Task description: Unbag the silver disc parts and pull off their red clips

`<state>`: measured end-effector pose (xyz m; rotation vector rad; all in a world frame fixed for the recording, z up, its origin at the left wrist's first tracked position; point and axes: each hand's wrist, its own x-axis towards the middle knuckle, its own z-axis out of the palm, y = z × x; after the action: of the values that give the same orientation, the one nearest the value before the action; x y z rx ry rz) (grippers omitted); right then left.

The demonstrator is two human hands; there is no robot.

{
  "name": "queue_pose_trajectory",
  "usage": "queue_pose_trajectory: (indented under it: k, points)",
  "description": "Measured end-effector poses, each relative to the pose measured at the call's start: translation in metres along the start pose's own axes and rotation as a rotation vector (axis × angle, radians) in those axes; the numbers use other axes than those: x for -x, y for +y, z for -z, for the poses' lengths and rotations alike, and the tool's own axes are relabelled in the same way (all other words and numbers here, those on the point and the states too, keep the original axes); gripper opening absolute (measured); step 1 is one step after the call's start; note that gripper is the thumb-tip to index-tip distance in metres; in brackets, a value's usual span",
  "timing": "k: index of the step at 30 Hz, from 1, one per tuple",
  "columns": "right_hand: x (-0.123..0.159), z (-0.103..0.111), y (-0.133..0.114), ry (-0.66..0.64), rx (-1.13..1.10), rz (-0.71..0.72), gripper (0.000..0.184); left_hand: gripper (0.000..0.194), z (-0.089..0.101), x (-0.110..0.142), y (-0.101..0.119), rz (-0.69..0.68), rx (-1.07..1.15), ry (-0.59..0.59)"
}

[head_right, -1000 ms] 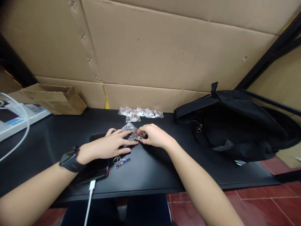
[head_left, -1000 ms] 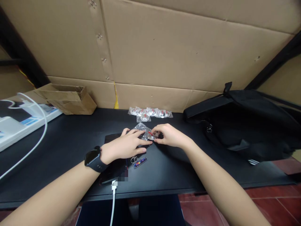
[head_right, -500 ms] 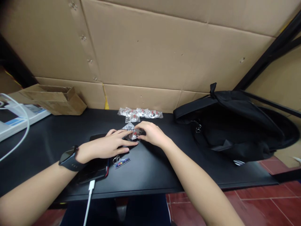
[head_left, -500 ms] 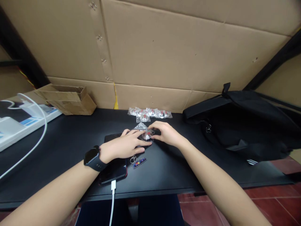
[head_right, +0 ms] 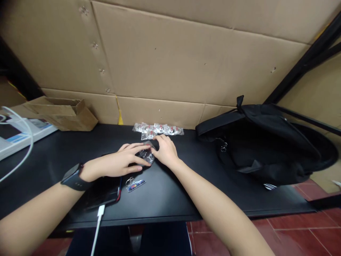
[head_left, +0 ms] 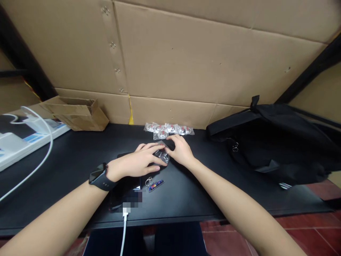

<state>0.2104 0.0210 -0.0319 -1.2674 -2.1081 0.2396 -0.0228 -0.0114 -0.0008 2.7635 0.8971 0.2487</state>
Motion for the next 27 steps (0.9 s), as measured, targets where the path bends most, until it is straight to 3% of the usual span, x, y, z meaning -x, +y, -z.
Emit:
queue_pose_trajectory:
  k: [4, 7, 11, 15, 20, 27]
  points:
    - [-0.002, 0.013, 0.004, -0.131, -0.216, 0.088, 0.044, 0.024, 0.005, -0.007, -0.004, 0.039, 0.025, 0.112]
    - [-0.003, 0.026, 0.007, -0.159, -0.313, 0.099, 0.034, 0.034, 0.002, -0.011, -0.008, 0.095, 0.04, 0.194]
    - [-0.004, 0.03, 0.013, -0.16, -0.195, 0.17, 0.032, 0.028, -0.005, -0.016, -0.012, 0.184, -0.008, 0.312]
    - [-0.002, 0.023, 0.015, -0.187, -0.101, 0.192, 0.031, 0.014, -0.008, -0.018, -0.013, 0.177, -0.067, 0.297]
    - [0.0, 0.02, 0.009, -0.16, -0.085, 0.162, 0.003, 0.014, -0.003, -0.015, -0.016, 0.201, -0.062, 0.295]
    - [-0.004, 0.029, 0.008, -0.141, -0.281, 0.012, 0.004, 0.018, 0.006, -0.013, -0.021, 0.272, 0.043, 0.308]
